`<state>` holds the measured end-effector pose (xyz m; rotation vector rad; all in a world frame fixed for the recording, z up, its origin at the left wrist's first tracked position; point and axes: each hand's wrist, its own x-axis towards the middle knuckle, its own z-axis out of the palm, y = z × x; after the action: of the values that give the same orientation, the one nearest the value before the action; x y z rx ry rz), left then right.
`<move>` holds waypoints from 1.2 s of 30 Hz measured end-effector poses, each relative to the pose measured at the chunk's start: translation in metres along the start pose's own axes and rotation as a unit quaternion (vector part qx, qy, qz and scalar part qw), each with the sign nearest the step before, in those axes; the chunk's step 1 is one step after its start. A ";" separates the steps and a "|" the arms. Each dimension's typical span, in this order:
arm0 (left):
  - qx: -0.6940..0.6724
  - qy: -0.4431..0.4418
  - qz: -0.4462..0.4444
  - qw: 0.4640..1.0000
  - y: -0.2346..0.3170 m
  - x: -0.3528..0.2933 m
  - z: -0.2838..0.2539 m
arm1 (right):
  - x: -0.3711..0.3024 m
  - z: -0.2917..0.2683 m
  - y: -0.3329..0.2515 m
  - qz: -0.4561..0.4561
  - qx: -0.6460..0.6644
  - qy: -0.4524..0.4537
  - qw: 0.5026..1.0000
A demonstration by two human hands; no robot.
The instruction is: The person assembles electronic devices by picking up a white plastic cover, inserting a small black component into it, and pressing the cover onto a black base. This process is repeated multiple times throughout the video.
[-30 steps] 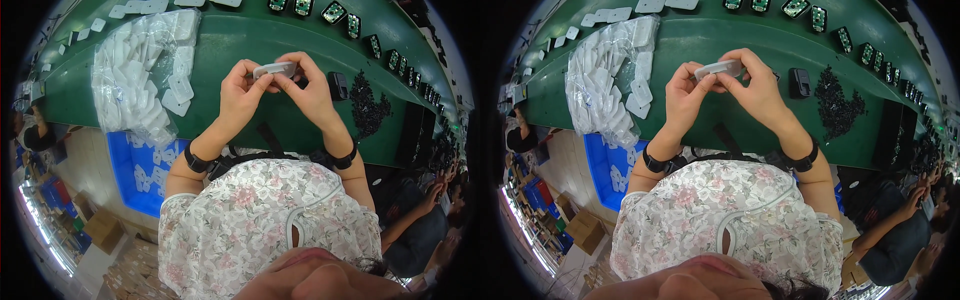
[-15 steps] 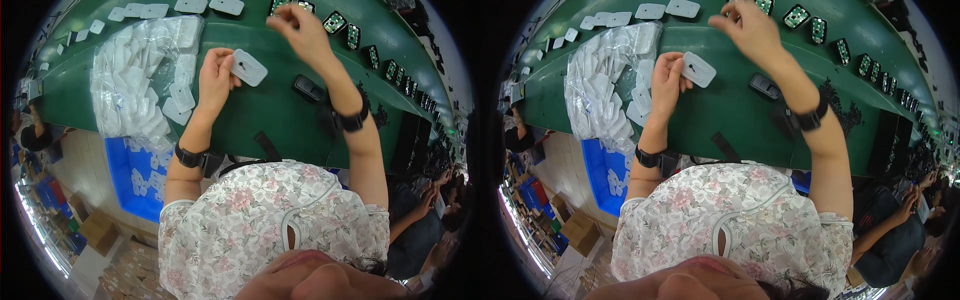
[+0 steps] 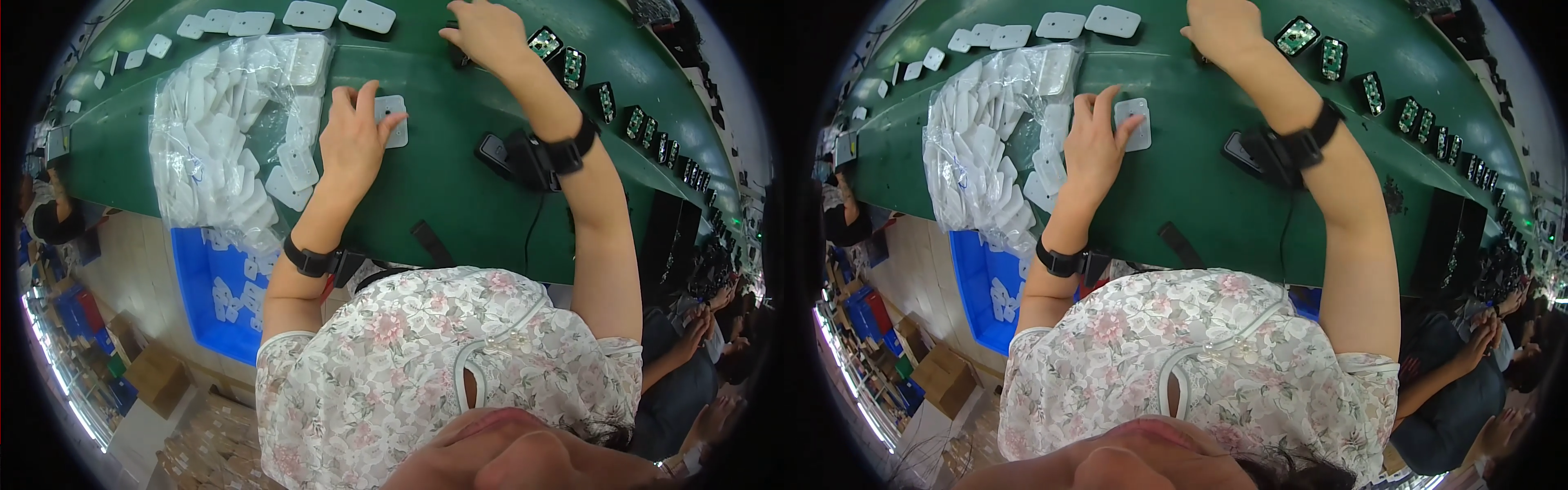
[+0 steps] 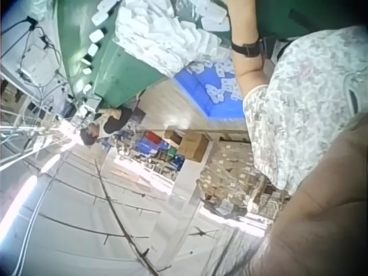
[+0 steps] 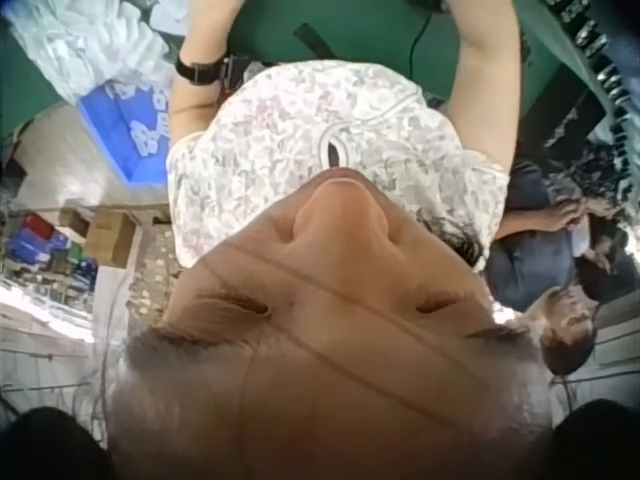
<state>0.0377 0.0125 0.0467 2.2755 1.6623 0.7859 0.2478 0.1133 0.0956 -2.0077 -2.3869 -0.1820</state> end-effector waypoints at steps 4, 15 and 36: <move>0.064 0.022 0.056 0.996 0.001 -0.014 0.004 | -0.047 -0.003 0.019 0.053 0.324 0.074 0.942; -0.126 -0.009 0.155 0.980 -0.011 -0.002 0.016 | -0.104 0.014 0.013 -0.067 0.324 0.107 0.938; -0.009 -0.024 0.207 0.978 -0.015 -0.018 0.006 | -0.101 0.019 -0.038 -0.204 0.254 0.084 0.942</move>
<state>0.0243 0.0014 0.0291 2.6431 1.1647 0.8135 0.2297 0.0096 0.0650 -1.2210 -2.3871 0.2307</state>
